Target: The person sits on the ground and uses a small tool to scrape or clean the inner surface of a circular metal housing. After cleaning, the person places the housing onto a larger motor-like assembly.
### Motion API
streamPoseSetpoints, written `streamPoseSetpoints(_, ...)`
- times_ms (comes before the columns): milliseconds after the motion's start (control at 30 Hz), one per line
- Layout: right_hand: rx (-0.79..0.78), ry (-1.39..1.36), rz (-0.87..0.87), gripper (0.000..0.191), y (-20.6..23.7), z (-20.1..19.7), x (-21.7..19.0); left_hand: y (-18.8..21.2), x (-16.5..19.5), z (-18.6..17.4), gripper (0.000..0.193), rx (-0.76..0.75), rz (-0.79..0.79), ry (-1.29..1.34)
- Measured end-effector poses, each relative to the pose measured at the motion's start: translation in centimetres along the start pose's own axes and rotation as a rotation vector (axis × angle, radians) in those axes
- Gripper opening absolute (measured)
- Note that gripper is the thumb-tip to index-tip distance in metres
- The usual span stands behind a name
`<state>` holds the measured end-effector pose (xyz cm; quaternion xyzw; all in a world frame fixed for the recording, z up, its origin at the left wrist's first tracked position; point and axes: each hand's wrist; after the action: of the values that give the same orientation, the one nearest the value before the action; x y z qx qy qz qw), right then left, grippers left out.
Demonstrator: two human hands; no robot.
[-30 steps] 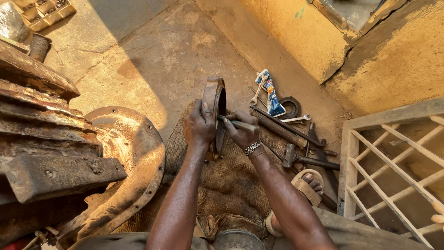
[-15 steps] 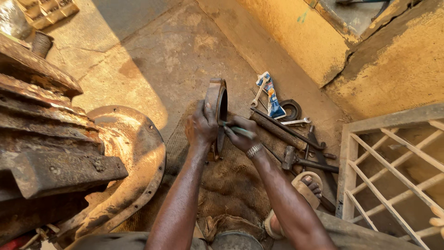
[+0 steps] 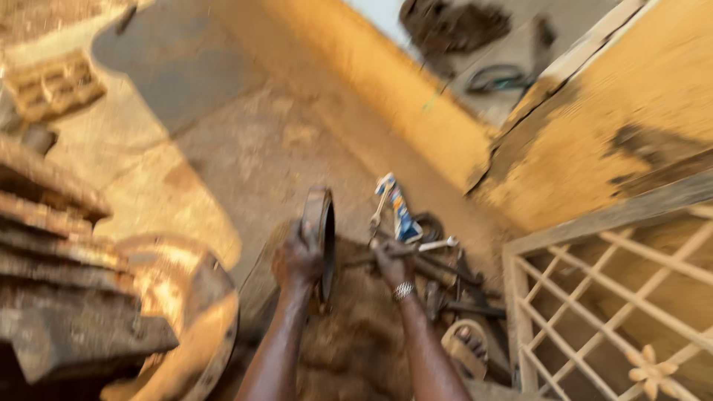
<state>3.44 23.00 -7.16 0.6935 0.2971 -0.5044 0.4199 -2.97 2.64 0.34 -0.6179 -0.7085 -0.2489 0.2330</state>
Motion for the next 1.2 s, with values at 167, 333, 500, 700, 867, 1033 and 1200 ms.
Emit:
streamPoseSetpoints(167,-0.017,0.521,-0.081,0.036,2.0,-0.8,0.7,-0.6,-0.1,0.5,0.045,0.003,0.045,0.002)
streamPoseSetpoints(333,0.050,0.355,0.133,0.040,3.0,-1.4,0.7,-1.1,-1.5,1.6,0.047,-0.061,0.025,0.004)
streamPoseSetpoints(500,0.001,-0.228,0.420,0.027,3.7,-3.7,0.6,-0.5,0.2,1.4,0.047,-0.041,0.034,0.063)
streamPoseSetpoints(700,-0.265,-0.191,0.107,0.024,4.8,-3.8,1.8,0.1,1.0,0.5,0.049,-0.102,0.015,0.118)
streamPoseSetpoints(867,0.056,0.663,-0.028,0.028,4.3,-3.2,2.7,-0.1,0.3,1.1,0.048,-0.053,0.065,0.060)
streamPoseSetpoints(1033,0.014,0.683,-0.233,0.031,4.0,-2.5,2.3,-0.2,0.1,1.7,0.047,-0.039,0.065,0.052)
streamPoseSetpoints(1200,-0.056,0.669,-0.290,0.025,4.0,-1.9,2.2,-0.1,0.5,1.3,0.048,-0.024,0.081,0.025)
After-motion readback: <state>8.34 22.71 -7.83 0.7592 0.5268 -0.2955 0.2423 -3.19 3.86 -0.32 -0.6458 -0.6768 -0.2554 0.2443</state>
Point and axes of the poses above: each hand's wrist, its own y-axis away from the middle knuckle, its own z-axis out of the palm, x = y × z, and after that the axes turned 7 degrees about -y, right-handed
